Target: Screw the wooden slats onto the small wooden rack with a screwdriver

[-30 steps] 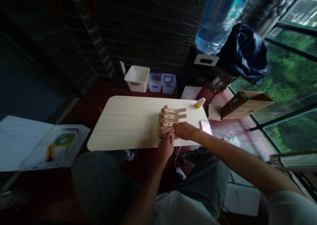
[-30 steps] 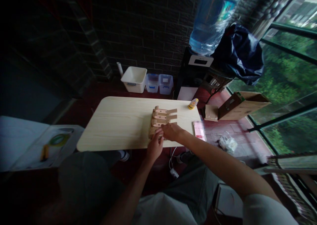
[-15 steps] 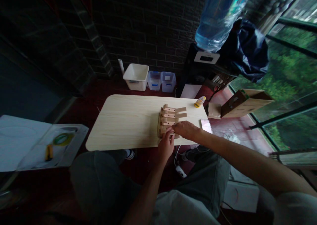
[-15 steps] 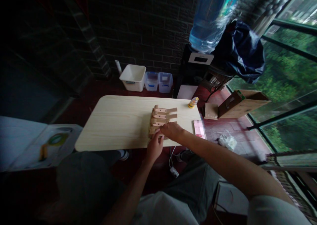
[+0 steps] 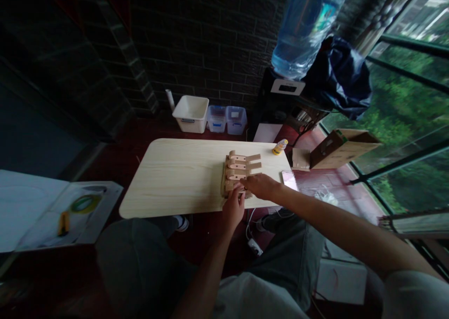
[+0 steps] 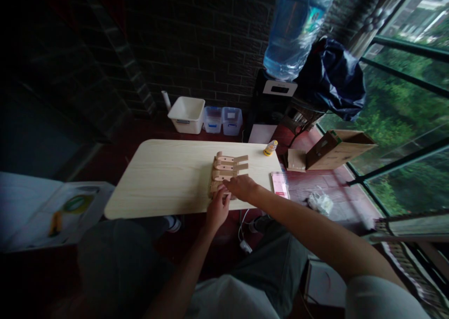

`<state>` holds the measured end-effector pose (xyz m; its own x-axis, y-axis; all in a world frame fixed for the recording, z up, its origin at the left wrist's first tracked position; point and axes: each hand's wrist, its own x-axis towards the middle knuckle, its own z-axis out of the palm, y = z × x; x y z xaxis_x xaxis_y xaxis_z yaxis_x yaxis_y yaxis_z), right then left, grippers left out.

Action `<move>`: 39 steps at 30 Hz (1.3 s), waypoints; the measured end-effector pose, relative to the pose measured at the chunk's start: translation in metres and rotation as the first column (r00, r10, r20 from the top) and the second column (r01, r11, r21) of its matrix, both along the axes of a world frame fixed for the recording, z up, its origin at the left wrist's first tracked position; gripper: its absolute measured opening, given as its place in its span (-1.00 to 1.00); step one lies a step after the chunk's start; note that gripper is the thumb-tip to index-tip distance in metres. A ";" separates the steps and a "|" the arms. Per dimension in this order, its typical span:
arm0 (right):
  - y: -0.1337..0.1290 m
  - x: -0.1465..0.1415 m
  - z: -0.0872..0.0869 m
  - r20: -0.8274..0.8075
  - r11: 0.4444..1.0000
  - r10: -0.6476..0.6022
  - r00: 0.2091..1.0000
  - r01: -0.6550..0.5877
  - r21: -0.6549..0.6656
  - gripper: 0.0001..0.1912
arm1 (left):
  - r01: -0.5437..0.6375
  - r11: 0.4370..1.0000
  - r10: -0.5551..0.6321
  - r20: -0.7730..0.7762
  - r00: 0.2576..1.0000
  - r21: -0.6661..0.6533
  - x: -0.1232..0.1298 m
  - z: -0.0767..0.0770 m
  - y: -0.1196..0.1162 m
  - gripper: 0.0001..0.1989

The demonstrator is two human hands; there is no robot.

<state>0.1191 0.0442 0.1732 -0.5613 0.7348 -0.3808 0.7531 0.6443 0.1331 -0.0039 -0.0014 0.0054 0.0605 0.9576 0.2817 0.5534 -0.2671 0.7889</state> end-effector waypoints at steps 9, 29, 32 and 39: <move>-0.006 0.000 -0.001 -0.037 1.000 -0.015 0.999 0.016 0.010 -0.67 | -0.011 1.000 0.011 0.004 1.000 0.015 0.001 -0.003 0.001 -0.67; 0.003 0.008 -0.003 -0.062 1.000 -0.007 0.998 0.006 -0.012 -0.68 | 0.021 0.999 -0.022 0.015 1.000 0.029 0.000 -0.003 0.001 -0.67; 0.004 0.008 -0.007 -0.064 1.000 0.016 0.998 -0.015 0.012 -0.74 | 0.002 1.000 -0.002 0.006 1.000 0.028 0.000 -0.004 0.001 -0.69; 0.009 0.012 -0.014 -0.103 0.999 -0.039 0.994 0.037 -0.025 -0.74 | 0.025 1.000 -0.025 0.000 1.000 -0.008 -0.001 -0.001 0.002 -0.67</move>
<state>0.1307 0.0528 0.1596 -0.5703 0.7482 -0.3391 0.7861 0.6169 0.0388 -0.0045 0.0002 0.0048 0.0843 0.9580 0.2742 0.5467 -0.2745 0.7910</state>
